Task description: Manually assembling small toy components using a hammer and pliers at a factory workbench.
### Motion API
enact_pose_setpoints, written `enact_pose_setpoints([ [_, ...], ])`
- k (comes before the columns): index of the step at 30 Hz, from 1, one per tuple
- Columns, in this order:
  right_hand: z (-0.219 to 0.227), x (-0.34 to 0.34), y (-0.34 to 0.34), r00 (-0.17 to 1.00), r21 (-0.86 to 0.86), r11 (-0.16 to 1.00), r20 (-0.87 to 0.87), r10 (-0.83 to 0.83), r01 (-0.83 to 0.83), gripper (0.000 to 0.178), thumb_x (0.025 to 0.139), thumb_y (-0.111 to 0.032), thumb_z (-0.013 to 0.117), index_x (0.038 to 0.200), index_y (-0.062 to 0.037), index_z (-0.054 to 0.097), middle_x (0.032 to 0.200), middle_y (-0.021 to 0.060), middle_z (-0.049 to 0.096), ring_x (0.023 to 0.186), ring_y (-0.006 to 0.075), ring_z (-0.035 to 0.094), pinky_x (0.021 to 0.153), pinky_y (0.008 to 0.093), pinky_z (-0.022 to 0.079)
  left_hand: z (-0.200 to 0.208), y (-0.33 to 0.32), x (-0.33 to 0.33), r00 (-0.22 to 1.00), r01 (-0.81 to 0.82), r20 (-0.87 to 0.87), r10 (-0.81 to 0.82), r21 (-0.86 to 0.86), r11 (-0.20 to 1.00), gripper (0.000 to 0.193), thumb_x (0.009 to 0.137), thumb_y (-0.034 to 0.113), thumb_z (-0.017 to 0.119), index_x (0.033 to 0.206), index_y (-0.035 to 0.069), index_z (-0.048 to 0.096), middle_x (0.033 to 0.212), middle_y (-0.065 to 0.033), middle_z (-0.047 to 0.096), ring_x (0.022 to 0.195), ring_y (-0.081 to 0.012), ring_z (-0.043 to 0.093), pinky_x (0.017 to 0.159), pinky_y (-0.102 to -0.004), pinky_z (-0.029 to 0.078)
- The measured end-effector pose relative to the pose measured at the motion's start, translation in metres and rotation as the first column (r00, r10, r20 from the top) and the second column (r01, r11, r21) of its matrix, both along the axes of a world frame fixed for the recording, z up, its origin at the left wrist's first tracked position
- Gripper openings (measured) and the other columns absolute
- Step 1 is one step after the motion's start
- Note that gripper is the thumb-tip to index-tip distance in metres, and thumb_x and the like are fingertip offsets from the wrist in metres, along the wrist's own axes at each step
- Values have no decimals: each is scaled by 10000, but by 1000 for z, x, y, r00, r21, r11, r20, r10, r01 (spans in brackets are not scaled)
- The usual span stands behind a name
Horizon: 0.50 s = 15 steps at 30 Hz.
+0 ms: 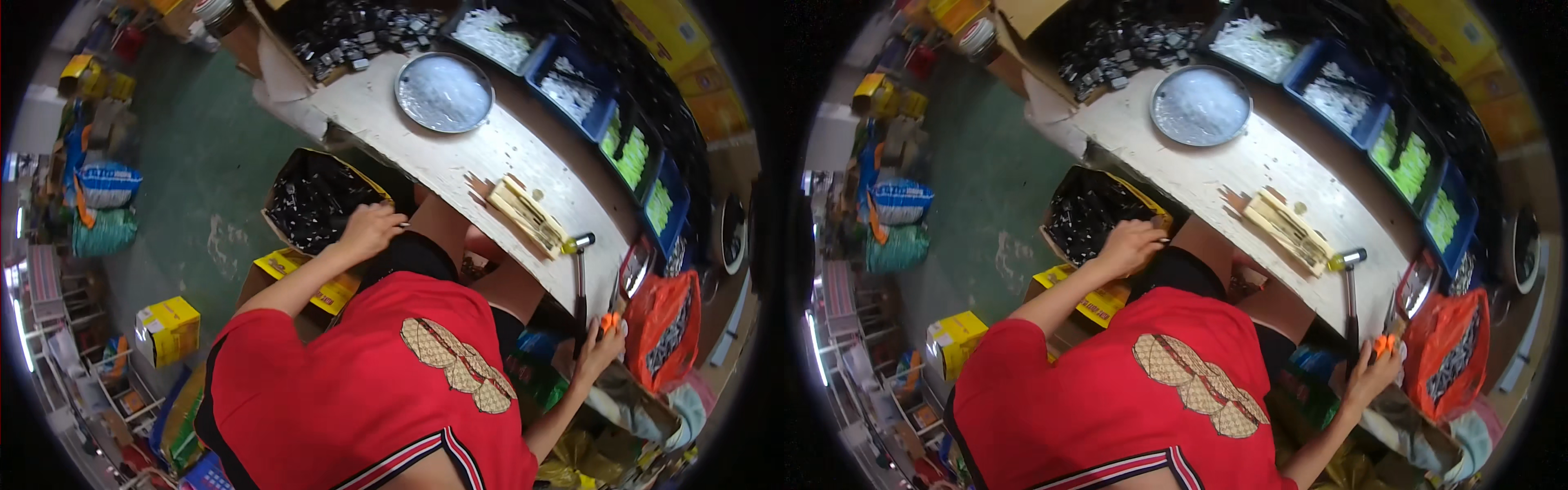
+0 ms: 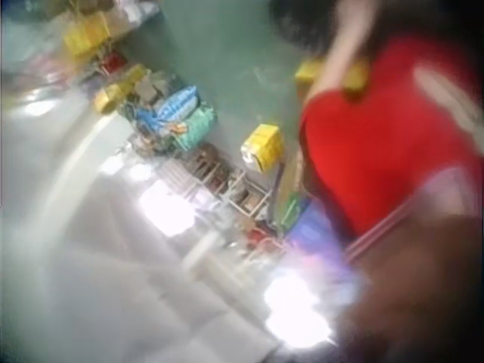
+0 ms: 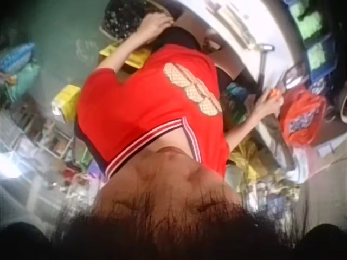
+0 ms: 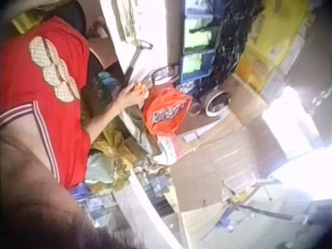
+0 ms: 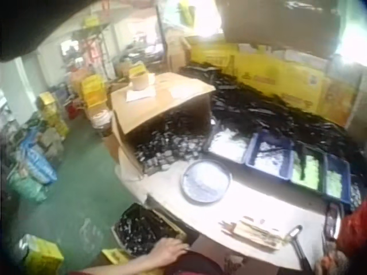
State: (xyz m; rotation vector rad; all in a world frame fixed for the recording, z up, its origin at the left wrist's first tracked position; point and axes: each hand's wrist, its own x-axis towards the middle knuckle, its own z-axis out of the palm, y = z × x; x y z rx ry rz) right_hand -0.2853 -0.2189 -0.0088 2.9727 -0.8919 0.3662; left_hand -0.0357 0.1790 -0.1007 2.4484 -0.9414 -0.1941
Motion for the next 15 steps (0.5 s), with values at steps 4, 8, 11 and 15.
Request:
enact_pose_setpoints([
  [4, -15, -11, -7, 997, -223, 975, -76, -16, -1, 343, 802, -314, 596, 957, -9, 573, 1066, 174, 507, 977, 339, 481, 804, 429, 376, -37, 82, 15, 963, -89, 267, 22, 239, 967, 171, 716, 176, 593, 883, 150, 619, 781, 0, 524, 785, -207, 476, 697, -385, 314],
  [8, -11, 9, -2, 996, -258, 966, -88, -14, -10, 346, 810, -333, 581, 964, -23, 575, 1104, 147, 505, 989, 327, 481, 793, 426, 381, -84, 137, 49, 893, -450, 133, 430, 239, 860, 137, 744, 180, 560, 857, 150, 632, 750, -71, 570, 756, -270, 542, 656, -434, 362],
  [11, -3, 13, 1, 989, -233, 971, -118, -92, 63, 357, 816, -361, 565, 956, -32, 575, 1115, 128, 505, 993, 319, 483, 775, 432, 385, -116, 168, 92, 649, -752, -134, 749, 38, 658, 218, 750, 232, 599, 932, 116, 636, 809, -110, 622, 816, -317, 590, 701, -401, 457],
  [15, 5, 14, 2, 976, -206, 971, -153, -153, 120, 367, 821, -394, 545, 939, -47, 573, 1121, 103, 507, 992, 309, 487, 745, 440, 391, -161, 211, 106, 545, -809, -32, 838, 245, 535, 408, 733, 245, 645, 1110, 114, 557, 973, -142, 598, 949, -328, 554, 813, -393, 443],
])
